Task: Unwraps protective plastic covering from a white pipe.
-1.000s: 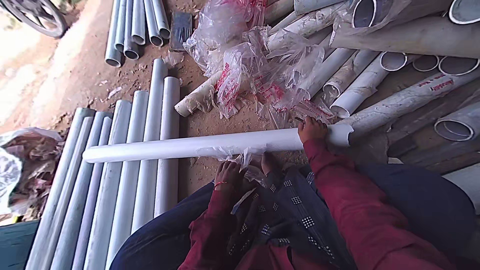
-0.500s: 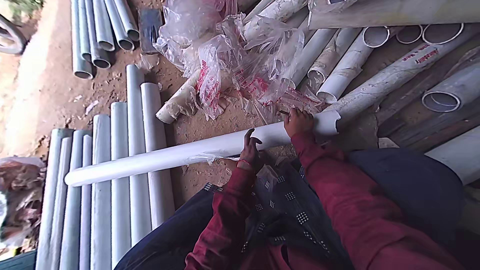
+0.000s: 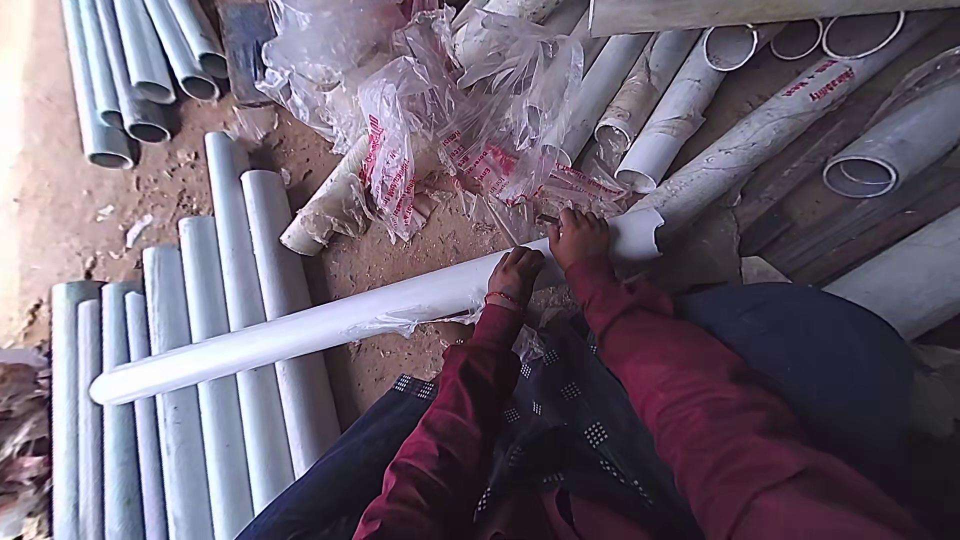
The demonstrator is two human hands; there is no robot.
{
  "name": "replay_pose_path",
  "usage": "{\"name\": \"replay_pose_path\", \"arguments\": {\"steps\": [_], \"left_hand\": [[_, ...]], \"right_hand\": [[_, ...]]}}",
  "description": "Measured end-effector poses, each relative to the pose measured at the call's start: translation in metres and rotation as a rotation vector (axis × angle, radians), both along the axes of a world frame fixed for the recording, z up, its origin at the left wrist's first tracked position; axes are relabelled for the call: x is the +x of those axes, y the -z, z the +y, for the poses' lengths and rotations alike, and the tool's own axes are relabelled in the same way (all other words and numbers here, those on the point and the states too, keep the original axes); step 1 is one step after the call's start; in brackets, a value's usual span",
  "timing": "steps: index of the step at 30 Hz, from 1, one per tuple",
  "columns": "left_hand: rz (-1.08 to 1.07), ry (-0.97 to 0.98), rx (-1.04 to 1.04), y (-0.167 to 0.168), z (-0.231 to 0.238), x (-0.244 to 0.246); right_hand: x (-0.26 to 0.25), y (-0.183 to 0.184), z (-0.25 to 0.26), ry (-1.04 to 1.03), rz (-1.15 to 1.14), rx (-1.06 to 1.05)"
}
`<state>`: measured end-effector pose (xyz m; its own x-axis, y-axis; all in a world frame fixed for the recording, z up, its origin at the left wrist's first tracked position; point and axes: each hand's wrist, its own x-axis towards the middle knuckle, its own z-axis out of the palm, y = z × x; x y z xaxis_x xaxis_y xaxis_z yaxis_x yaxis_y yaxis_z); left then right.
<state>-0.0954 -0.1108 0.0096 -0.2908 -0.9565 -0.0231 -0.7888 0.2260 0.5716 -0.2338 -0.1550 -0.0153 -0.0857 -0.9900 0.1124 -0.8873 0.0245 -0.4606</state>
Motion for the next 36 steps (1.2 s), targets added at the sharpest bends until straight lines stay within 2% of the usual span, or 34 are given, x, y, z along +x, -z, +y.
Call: {"name": "replay_pose_path", "arguments": {"steps": [4,7,9,11,14,17,19,25,30,34,36], "left_hand": [[-0.083,0.019,-0.081,0.005,-0.004,-0.002],[-0.239,0.044,-0.038,0.003,-0.006,-0.007],[-0.264,0.067,-0.022,0.003,-0.001,-0.004],[-0.206,0.015,-0.050,0.006,0.010,0.004],[0.010,-0.120,-0.131,0.015,0.021,0.019],[0.050,-0.061,-0.250,0.025,0.017,0.025],[0.004,0.003,-0.225,0.023,0.010,0.022],[-0.101,0.011,-0.131,0.014,0.003,0.004],[-0.238,0.064,-0.120,0.015,0.028,0.008],[-0.268,-0.004,0.137,-0.002,0.050,0.010],[-0.169,-0.051,0.215,-0.012,0.055,0.016]], "right_hand": [[0.001,0.002,-0.001,0.006,0.013,-0.024],[0.001,0.000,-0.001,0.000,0.008,-0.002],[0.001,0.000,-0.001,0.001,0.013,-0.008],[0.001,0.000,0.000,0.005,0.004,-0.020],[0.001,0.001,-0.002,0.010,-0.006,-0.013],[0.000,0.003,-0.002,0.006,0.002,-0.008],[0.000,0.002,-0.002,-0.004,0.004,-0.009],[0.000,0.001,0.000,-0.001,0.006,-0.017],[-0.001,-0.001,-0.003,-0.003,-0.012,0.003],[-0.002,0.001,-0.002,-0.007,-0.019,0.008],[-0.002,0.002,0.000,-0.007,-0.009,-0.012]]}}
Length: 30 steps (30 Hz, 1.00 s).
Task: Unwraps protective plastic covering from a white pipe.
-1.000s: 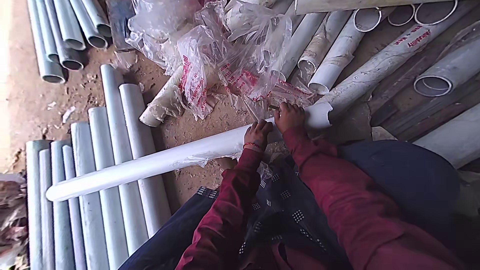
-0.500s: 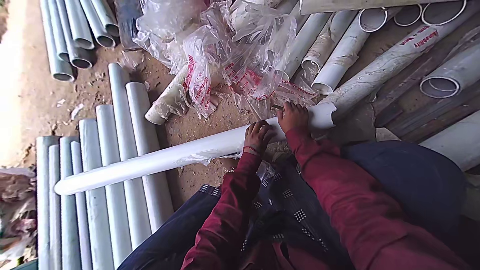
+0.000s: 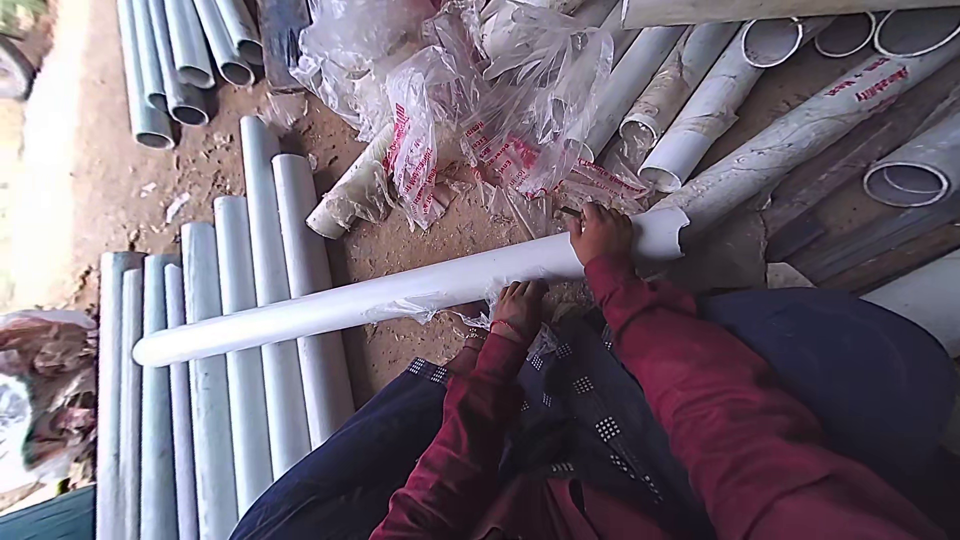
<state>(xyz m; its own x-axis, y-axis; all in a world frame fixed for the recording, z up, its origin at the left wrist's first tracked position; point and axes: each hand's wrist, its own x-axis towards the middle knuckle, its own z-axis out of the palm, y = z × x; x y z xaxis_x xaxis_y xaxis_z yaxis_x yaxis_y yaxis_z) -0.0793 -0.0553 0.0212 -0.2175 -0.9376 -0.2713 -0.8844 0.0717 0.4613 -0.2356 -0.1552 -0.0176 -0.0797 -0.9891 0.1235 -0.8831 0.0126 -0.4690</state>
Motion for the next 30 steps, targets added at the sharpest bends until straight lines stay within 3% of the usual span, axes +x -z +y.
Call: {"name": "replay_pose_path", "arguments": {"steps": [3,6,10,13,19,22,27,30], "left_hand": [[0.183,-0.205,-0.065,-0.001,0.006,0.008],[0.070,-0.363,0.120,-0.020,-0.012,0.008],[-0.162,-0.342,0.454,-0.036,-0.050,-0.017],[-0.123,-0.334,0.533,-0.026,-0.060,-0.031],[0.224,-0.416,0.343,-0.008,-0.036,-0.022],[0.413,-0.602,0.359,-0.006,-0.026,-0.027],[1.149,-1.081,0.373,0.022,0.003,-0.034],[1.242,-1.116,0.429,0.021,0.017,-0.034]], "right_hand": [[0.000,-0.001,-0.002,0.001,0.021,0.004],[0.002,-0.003,-0.002,-0.005,0.022,0.044],[0.000,-0.001,0.001,-0.009,0.042,0.040],[0.000,0.003,0.002,-0.007,0.058,-0.009],[0.000,0.002,0.000,0.001,0.032,-0.027],[0.000,0.001,0.001,-0.001,0.012,-0.027],[-0.001,-0.004,-0.001,0.004,-0.001,0.048],[-0.001,-0.002,-0.001,0.008,-0.001,0.029]]}}
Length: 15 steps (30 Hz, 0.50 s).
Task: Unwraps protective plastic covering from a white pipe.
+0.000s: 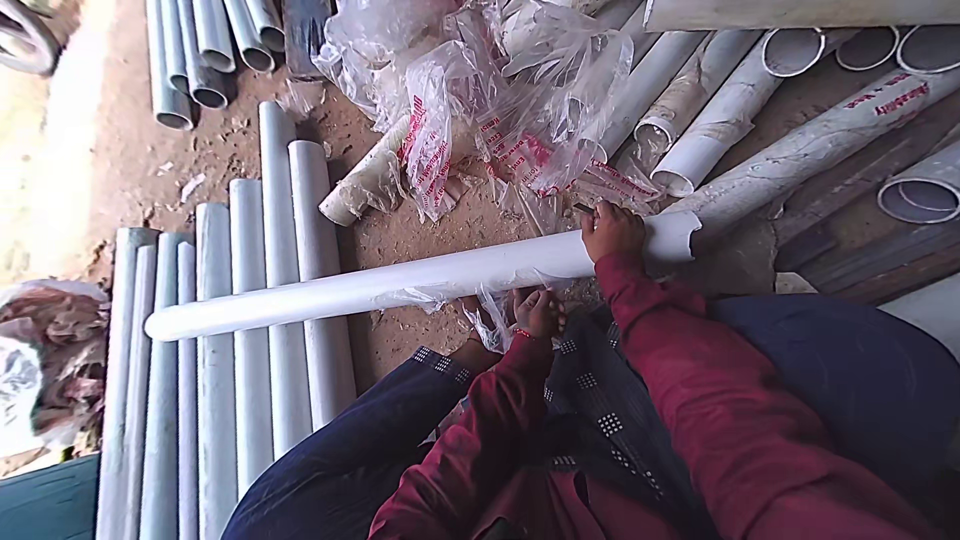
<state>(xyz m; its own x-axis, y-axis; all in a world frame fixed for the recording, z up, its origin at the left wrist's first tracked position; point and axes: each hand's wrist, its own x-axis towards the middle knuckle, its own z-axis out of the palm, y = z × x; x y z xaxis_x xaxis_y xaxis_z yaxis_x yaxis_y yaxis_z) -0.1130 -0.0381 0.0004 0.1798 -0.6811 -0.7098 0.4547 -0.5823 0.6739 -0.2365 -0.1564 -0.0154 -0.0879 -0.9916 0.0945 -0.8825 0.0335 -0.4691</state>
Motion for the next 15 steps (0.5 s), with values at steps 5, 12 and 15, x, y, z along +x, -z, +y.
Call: {"name": "replay_pose_path", "arguments": {"steps": [5,12,15], "left_hand": [[0.039,0.155,-0.089,-0.006,0.023,0.016],[-0.351,0.639,0.058,-0.020,0.006,0.057],[-0.528,0.592,0.222,-0.024,-0.021,0.066]], "right_hand": [[-0.001,0.001,-0.001,-0.012,0.000,-0.028],[0.001,0.003,0.000,-0.013,0.014,-0.047],[0.001,0.004,0.002,-0.011,0.017,-0.061]]}}
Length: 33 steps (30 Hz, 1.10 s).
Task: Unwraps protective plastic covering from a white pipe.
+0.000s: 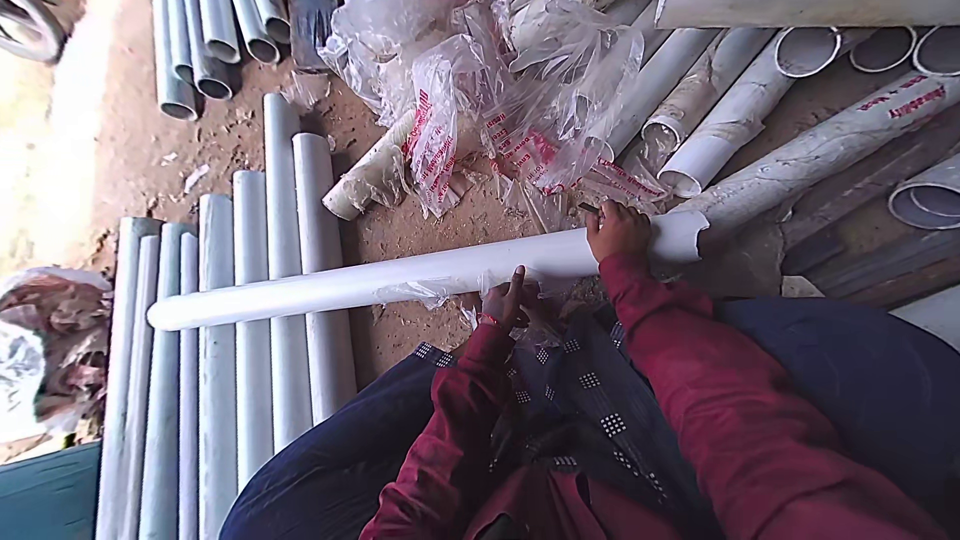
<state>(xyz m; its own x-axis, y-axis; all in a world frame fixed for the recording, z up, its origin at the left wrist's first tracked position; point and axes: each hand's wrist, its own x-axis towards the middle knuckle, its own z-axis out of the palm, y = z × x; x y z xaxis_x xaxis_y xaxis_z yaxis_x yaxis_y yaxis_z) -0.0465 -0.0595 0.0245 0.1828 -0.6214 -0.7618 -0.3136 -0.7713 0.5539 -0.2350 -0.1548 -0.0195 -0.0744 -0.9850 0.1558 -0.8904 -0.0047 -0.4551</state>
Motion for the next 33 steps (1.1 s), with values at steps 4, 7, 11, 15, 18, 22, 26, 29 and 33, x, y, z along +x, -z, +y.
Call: {"name": "replay_pose_path", "arguments": {"steps": [4,7,11,15,18,22,26,29,33], "left_hand": [[-0.186,0.097,0.014,0.004,-0.022,-0.001],[-0.098,-0.036,-0.011,0.003,-0.018,-0.005],[0.055,-0.224,-0.027,0.003,-0.012,-0.009],[0.036,-0.196,-0.026,-0.006,-0.014,-0.014],[-0.010,-0.133,-0.046,-0.009,-0.017,-0.018],[0.074,-0.180,-0.168,0.002,-0.012,-0.015],[0.217,-0.336,-0.233,0.024,0.009,-0.018],[0.416,-0.483,-0.216,0.040,0.036,-0.026],[0.456,-0.430,-0.081,0.027,0.042,-0.021]], "right_hand": [[0.000,-0.001,0.000,-0.001,0.014,0.000],[0.001,0.000,-0.001,-0.005,0.006,0.002],[0.000,0.001,0.000,0.000,0.019,0.015],[0.000,0.001,-0.001,-0.001,0.017,0.002],[0.001,0.001,0.000,0.004,0.013,0.011],[0.001,-0.001,-0.001,0.002,0.012,0.013],[0.001,-0.006,-0.004,0.011,-0.003,0.076],[-0.001,-0.016,-0.014,0.014,-0.018,0.178],[0.001,-0.011,-0.009,0.012,-0.019,0.132]]}}
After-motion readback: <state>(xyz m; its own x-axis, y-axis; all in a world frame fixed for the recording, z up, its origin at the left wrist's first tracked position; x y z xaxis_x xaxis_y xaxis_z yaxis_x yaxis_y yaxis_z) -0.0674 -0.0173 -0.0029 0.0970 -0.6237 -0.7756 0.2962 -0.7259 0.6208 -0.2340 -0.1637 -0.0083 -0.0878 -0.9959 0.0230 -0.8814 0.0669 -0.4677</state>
